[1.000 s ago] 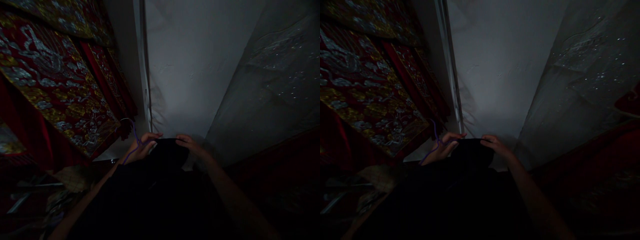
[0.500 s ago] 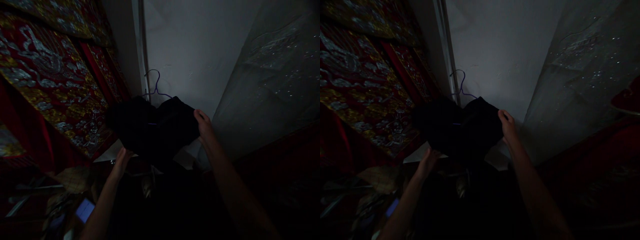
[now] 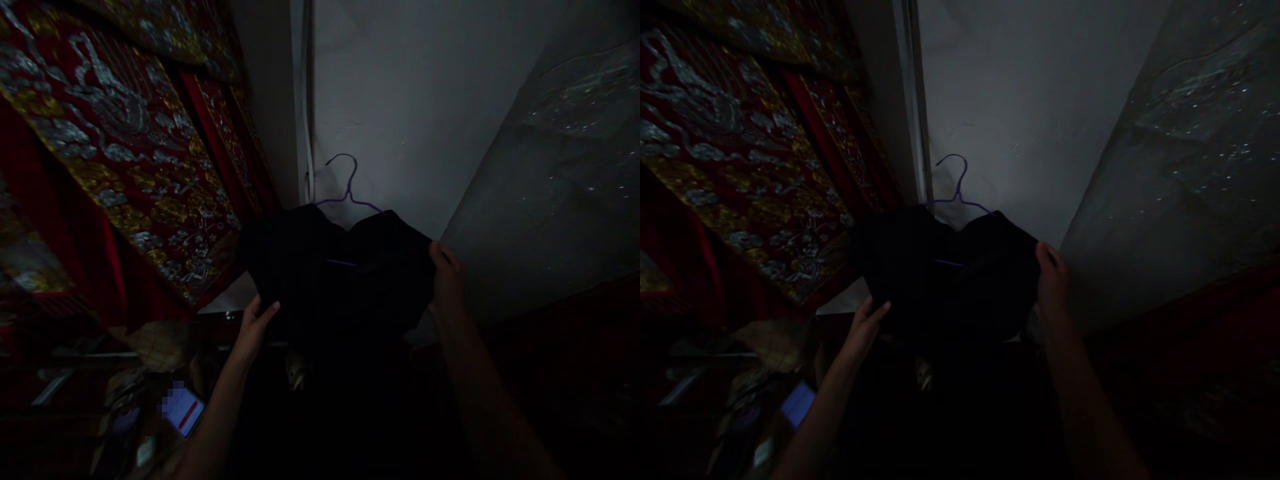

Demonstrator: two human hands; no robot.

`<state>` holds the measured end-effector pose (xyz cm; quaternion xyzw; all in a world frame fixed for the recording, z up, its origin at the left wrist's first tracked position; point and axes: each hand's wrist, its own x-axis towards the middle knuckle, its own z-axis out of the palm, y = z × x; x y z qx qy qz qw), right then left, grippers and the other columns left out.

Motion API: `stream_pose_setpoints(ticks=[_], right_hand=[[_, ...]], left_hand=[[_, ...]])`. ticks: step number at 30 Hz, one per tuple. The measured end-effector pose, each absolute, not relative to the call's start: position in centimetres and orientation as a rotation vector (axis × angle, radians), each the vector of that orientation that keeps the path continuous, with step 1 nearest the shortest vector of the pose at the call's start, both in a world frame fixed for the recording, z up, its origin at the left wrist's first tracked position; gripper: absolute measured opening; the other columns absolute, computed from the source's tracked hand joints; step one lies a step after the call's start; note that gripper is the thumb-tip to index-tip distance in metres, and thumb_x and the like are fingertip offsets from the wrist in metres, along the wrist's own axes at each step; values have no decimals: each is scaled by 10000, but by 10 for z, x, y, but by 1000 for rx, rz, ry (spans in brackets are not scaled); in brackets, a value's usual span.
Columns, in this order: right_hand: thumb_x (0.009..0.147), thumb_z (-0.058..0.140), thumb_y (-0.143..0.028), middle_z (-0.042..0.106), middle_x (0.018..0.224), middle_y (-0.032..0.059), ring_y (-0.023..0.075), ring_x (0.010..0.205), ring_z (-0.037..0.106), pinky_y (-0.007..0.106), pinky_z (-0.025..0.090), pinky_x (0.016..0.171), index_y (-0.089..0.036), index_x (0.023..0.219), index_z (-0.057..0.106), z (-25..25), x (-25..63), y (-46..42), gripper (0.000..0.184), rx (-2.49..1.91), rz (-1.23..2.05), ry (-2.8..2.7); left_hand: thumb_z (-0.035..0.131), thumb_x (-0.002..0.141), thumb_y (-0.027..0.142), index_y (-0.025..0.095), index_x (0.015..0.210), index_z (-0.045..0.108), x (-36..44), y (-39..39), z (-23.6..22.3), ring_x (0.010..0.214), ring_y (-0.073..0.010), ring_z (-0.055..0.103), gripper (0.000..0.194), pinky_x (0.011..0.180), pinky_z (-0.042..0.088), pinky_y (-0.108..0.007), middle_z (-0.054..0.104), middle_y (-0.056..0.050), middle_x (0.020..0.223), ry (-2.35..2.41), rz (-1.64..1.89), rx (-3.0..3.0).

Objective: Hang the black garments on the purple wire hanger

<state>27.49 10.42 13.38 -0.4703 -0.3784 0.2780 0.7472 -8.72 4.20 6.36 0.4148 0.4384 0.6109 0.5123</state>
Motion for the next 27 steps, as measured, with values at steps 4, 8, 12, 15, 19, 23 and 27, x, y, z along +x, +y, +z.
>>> stream_pose_setpoints(ticks=[4, 8, 12, 15, 19, 23, 27], right_hand=[[693, 784, -541, 746, 991, 54, 243, 970, 693, 350, 561, 830, -232, 930, 705, 156, 262, 116, 397, -969, 693, -745], [614, 820, -599, 741, 812, 18, 244, 842, 714, 357, 576, 773, -218, 883, 690, 165, 236, 122, 484, -895, 817, -831], [581, 840, -622, 734, 763, 26, 262, 801, 716, 366, 576, 721, -223, 885, 695, 144, 241, 113, 522, -951, 916, -834], [639, 799, -633, 740, 878, 50, 272, 907, 703, 385, 564, 788, -215, 960, 694, 121, 256, 105, 537, -1014, 899, -810], [771, 716, -568, 650, 1235, 100, 260, 1158, 604, 426, 465, 1003, -204, 1191, 615, 91, 251, 83, 565, -1065, 402, -821], [826, 662, -555, 590, 1290, 123, 283, 1240, 519, 443, 413, 1046, -201, 1190, 606, 57, 201, 35, 511, -1263, 201, -910], [927, 500, -572, 706, 980, 89, 252, 960, 646, 373, 505, 877, -206, 959, 680, 43, 139, 3, 409, -1208, 1037, -1305]], left_hand=[[848, 701, 380, 227, 1154, 680, -85, 51, 77, 1238, -290, 624, 506, 1096, 463, -407, 716, -68, 1245, 1010, 1484, 1063], [870, 674, 340, 206, 1224, 630, -79, 58, 78, 1279, -291, 590, 615, 1105, 443, -423, 688, -88, 1286, 1032, 1617, 904], [875, 624, 226, 200, 1163, 650, -77, 48, 68, 1211, -281, 632, 585, 1084, 454, -425, 729, -87, 1171, 1162, 1597, 721], [837, 577, 159, 186, 1089, 668, -78, 35, 53, 1034, -275, 701, 539, 978, 515, -423, 753, -72, 1035, 1254, 1497, 622], [773, 560, 177, 172, 1007, 674, -75, 19, 38, 829, -250, 718, 458, 775, 557, -367, 752, -49, 887, 1296, 1433, 554], [757, 538, 161, 187, 926, 661, -62, 9, 38, 790, -231, 708, 400, 709, 554, -329, 746, -32, 849, 1332, 1428, 470], [759, 522, 168, 185, 860, 656, -50, -2, 47, 815, -232, 699, 354, 713, 545, -320, 748, -34, 856, 1363, 1377, 511]])
